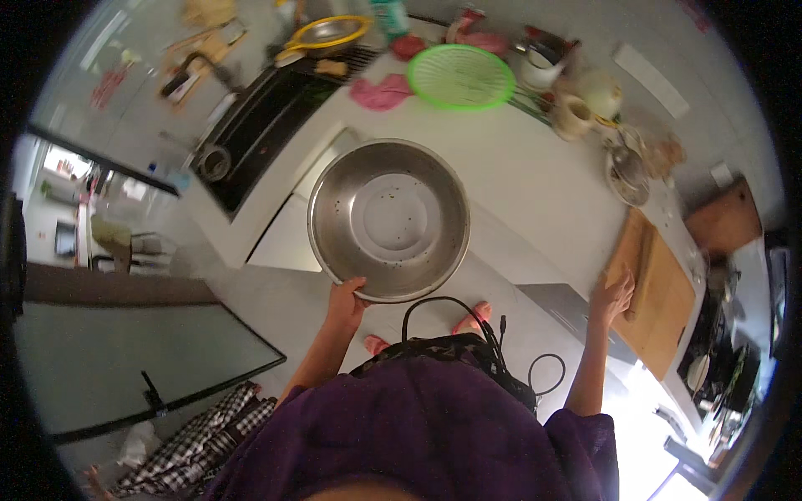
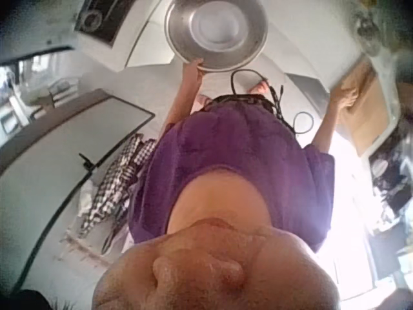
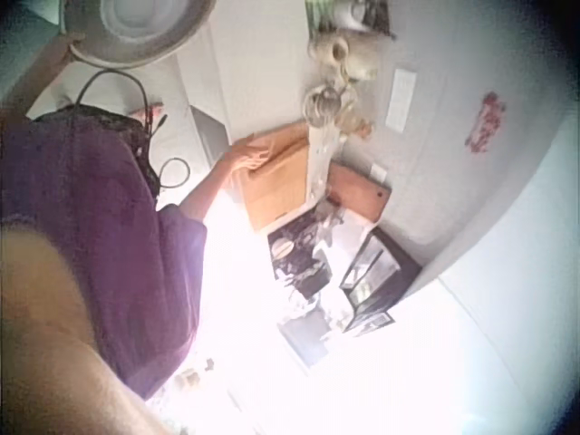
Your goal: The person carries a metal bowl to the living room table, mixes meat filling in the bowl, transfers some into a small bowl with a spoon, and then fills and folds dough wrappers into dumplings.
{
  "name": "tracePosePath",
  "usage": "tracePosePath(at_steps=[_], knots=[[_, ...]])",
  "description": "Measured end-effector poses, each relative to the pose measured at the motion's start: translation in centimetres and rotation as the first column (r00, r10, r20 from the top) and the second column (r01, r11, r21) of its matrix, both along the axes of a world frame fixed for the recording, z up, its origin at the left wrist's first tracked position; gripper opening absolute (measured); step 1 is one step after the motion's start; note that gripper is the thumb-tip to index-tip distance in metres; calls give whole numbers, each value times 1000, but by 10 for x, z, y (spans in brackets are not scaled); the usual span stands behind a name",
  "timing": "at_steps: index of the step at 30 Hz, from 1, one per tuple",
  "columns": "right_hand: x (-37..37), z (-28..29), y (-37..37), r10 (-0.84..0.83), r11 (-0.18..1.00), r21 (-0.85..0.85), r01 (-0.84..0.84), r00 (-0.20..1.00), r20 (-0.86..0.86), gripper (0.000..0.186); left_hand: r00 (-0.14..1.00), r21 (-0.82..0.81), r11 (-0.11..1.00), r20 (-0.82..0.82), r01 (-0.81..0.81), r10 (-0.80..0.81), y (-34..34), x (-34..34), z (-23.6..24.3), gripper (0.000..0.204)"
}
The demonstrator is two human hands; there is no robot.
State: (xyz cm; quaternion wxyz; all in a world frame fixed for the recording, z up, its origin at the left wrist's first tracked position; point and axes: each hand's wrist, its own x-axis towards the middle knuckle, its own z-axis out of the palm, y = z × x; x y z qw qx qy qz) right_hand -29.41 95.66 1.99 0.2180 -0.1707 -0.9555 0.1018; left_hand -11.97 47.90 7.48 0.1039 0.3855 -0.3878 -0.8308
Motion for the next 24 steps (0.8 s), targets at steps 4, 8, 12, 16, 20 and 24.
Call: tracePosePath(at_steps=[4, 8, 12, 16, 20, 24], knots=[[18, -4, -125, 430, 902, -13, -432, 900, -73, 54, 988, 28, 987, -11, -155, 156, -83, 90, 14, 40], [35, -9, -277, 787, 562, -420, -713, 616, 7, 46, 943, -67, 940, -11, -333, 334, -165, 167, 50, 45], [66, 23, -441, 977, 187, -686, -703, 204, 57, 41, 833, -73, 830, -75, -552, 548, -230, 243, 48, 47], [121, 43, -581, 988, 19, -760, -649, -104, 113, 36, 710, -90, 704, -92, -704, 698, -285, 292, 58, 49], [178, 50, -703, 927, -99, -839, -534, -357, 118, 34, 638, -63, 636, -140, -769, 757, -358, 325, 53, 43], [205, 58, -820, 841, -143, -890, -433, -527, 121, 34, 595, -61, 592, -75, -804, 800, -459, 328, 53, 37]])
